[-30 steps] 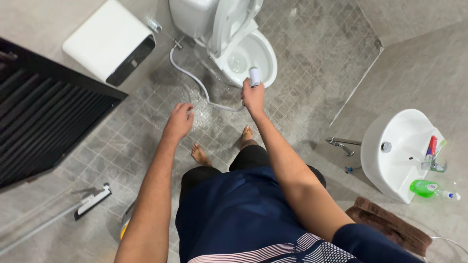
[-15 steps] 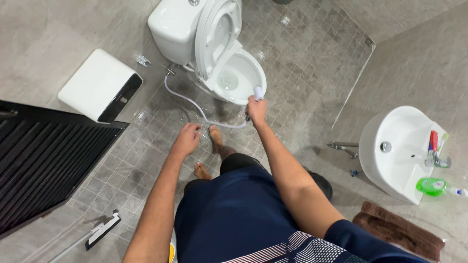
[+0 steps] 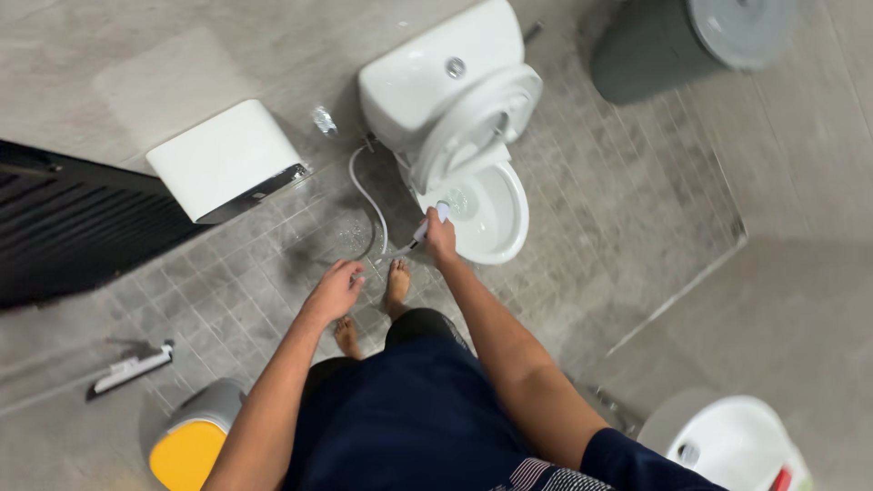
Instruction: The person uses a handheld bidet sprayer to rinse the toilet bowl, seat, and surrounding floor area. After cleaning, the person washes their hands at the sink and dries them with a towel.
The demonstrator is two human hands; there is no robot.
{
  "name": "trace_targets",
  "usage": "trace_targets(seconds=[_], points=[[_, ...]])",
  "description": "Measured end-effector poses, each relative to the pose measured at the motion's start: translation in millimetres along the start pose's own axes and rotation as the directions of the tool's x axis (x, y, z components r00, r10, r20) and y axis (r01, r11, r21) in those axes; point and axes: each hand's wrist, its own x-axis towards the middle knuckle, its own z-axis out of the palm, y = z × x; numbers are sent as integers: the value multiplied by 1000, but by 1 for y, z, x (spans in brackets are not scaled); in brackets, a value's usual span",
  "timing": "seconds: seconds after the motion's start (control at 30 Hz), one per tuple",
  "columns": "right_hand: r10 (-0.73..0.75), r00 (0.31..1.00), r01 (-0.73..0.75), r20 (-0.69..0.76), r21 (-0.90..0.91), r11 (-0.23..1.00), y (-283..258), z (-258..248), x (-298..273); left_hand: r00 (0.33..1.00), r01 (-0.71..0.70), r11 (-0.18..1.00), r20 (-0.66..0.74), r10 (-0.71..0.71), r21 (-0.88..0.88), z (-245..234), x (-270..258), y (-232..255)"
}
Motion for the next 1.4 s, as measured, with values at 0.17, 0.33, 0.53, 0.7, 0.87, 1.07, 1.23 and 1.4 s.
trace_targets(seconds=[0.17, 0.33, 0.53, 0.7, 0.87, 1.07, 1.23, 1.4], points=[[246, 950, -289, 193, 240, 927, -31, 79, 77, 967, 185, 976, -158, -201, -113, -14, 25, 3], [181, 926, -345, 333, 545, 764, -30, 148, 149, 945, 209, 963, -221, -243, -169, -32, 75, 3], [52, 917, -318, 396, 646, 694, -26, 202, 193, 945, 182, 972, -248, -214, -145, -39, 132, -12], [22, 927, -284, 375, 663, 692, -17, 241, 209, 918, 295, 938, -216, -332, -184, -34, 135, -30], [12, 918, -262, 397, 583, 769, 0, 275, 223, 899, 357, 911, -189, -396, -208, -29, 121, -42], [204, 863, -317, 462, 182, 931, -22, 297, 202, 901, 339, 912, -200, -386, -233, -22, 118, -48], [372, 729, -372, 575, -124, 920, -65, 279, 180, 908, 324, 926, -210, -361, -192, -20, 123, -42], [400, 590, -208, 702, -346, 915, -25, 232, 166, 933, 267, 948, -200, -299, -171, -14, 114, -37]])
